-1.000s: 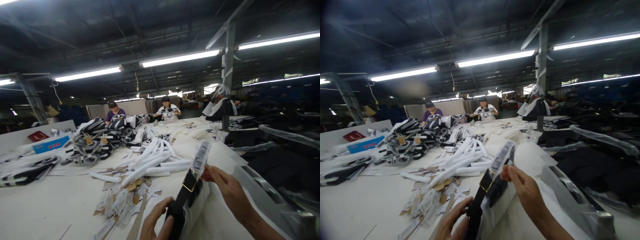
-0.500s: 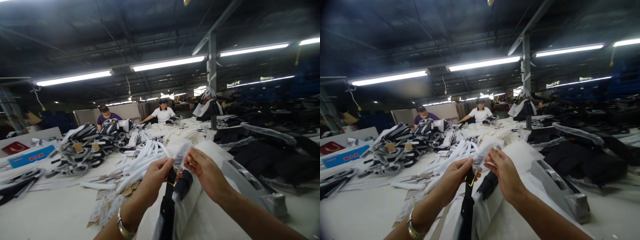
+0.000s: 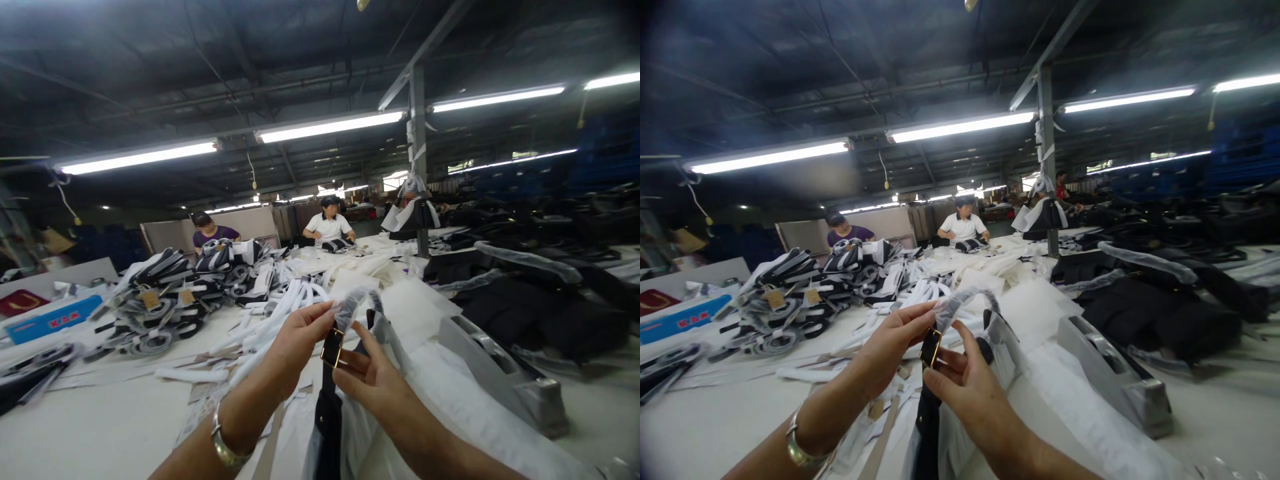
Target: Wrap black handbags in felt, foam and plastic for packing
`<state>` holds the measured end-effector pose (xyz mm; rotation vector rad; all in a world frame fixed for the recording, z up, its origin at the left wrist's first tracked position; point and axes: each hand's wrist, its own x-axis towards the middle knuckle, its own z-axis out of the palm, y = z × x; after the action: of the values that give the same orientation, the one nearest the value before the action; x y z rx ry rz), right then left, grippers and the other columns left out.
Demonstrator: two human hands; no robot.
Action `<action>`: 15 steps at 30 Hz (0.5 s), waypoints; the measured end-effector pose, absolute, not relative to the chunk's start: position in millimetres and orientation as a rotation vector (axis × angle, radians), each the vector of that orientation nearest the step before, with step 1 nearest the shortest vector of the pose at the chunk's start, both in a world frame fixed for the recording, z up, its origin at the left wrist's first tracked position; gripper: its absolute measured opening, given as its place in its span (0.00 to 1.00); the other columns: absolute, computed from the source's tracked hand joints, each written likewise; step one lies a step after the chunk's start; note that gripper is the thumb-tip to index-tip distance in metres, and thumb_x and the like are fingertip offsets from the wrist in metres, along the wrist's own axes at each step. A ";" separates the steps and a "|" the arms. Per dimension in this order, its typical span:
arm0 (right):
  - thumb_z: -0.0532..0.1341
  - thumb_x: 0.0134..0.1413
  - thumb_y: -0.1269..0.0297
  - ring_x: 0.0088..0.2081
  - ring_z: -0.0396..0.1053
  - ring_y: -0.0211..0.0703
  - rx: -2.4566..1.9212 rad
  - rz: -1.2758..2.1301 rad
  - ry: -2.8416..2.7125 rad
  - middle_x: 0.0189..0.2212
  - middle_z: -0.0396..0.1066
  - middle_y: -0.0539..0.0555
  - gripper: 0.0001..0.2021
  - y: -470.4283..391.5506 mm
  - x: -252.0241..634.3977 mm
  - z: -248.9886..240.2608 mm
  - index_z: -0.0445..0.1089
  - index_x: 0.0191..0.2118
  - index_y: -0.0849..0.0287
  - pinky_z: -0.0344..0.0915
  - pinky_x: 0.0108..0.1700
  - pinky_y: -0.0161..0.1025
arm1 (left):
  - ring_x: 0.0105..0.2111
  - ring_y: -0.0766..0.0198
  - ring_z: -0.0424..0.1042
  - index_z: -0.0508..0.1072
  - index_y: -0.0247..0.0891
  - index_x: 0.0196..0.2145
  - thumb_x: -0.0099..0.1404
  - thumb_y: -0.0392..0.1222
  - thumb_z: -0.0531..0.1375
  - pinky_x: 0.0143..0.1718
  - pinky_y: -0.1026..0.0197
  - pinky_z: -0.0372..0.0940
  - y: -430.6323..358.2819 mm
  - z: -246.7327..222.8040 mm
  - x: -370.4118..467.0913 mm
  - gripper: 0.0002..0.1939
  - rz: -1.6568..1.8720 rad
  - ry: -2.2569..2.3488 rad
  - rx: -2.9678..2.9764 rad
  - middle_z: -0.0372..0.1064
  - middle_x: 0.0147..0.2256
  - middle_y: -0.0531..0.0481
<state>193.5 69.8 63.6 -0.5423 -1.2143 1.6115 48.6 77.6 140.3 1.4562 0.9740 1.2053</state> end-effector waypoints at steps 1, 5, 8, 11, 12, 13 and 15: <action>0.74 0.50 0.55 0.54 0.71 0.49 -0.545 1.604 -1.225 0.51 0.74 0.56 0.47 69.2 190.8 60.1 0.46 0.68 0.47 0.64 0.58 0.50 | 0.42 0.58 0.74 0.79 0.38 0.47 0.64 0.55 0.63 0.49 0.58 0.64 75.2 140.2 47.7 0.21 1.213 0.996 1.483 0.78 0.40 0.47; 0.71 0.53 0.54 0.48 0.75 0.51 -0.545 1.500 -1.297 0.44 0.78 0.54 0.39 68.9 184.5 58.9 0.53 0.65 0.49 0.66 0.55 0.50 | 0.43 0.56 0.74 0.75 0.37 0.52 0.66 0.57 0.59 0.50 0.54 0.66 67.9 143.8 41.6 0.25 1.195 1.111 1.635 0.78 0.38 0.47; 0.70 0.55 0.52 0.46 0.76 0.51 -0.544 1.469 -1.307 0.41 0.79 0.53 0.34 67.5 182.1 60.2 0.56 0.63 0.48 0.66 0.54 0.50 | 0.39 0.56 0.76 0.68 0.37 0.59 0.64 0.55 0.63 0.44 0.54 0.70 67.9 145.5 33.7 0.30 1.134 1.151 1.707 0.78 0.35 0.47; 0.69 0.56 0.52 0.48 0.75 0.51 -0.534 1.470 -1.290 0.43 0.79 0.54 0.33 65.3 180.5 58.5 0.56 0.63 0.50 0.65 0.56 0.50 | 0.36 0.57 0.77 0.69 0.36 0.53 0.61 0.51 0.65 0.38 0.56 0.72 72.1 146.6 25.8 0.26 1.116 1.130 1.724 0.78 0.38 0.44; 0.69 0.56 0.52 0.48 0.75 0.52 -0.535 1.473 -1.289 0.43 0.79 0.54 0.33 64.7 180.3 58.0 0.56 0.62 0.50 0.65 0.56 0.50 | 0.36 0.57 0.77 0.71 0.36 0.50 0.61 0.50 0.65 0.37 0.57 0.72 73.8 147.6 24.0 0.23 1.119 1.142 1.745 0.78 0.39 0.44; 0.69 0.56 0.52 0.48 0.75 0.52 -0.541 1.473 -1.291 0.43 0.79 0.55 0.33 64.1 180.1 57.7 0.56 0.62 0.51 0.66 0.55 0.50 | 0.36 0.57 0.78 0.73 0.36 0.47 0.60 0.48 0.65 0.37 0.57 0.72 75.5 149.0 22.8 0.20 1.127 1.170 1.783 0.78 0.38 0.44; 0.69 0.55 0.51 0.46 0.75 0.52 -0.551 1.471 -1.304 0.42 0.79 0.55 0.31 63.5 180.1 58.0 0.58 0.60 0.52 0.66 0.53 0.50 | 0.35 0.58 0.77 0.76 0.37 0.41 0.61 0.44 0.64 0.37 0.59 0.71 78.2 152.8 22.7 0.12 1.142 1.264 1.935 0.78 0.35 0.47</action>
<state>180.1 63.5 58.0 -0.5514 -1.3038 1.4710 22.7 78.2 152.8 1.9355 1.2641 1.1418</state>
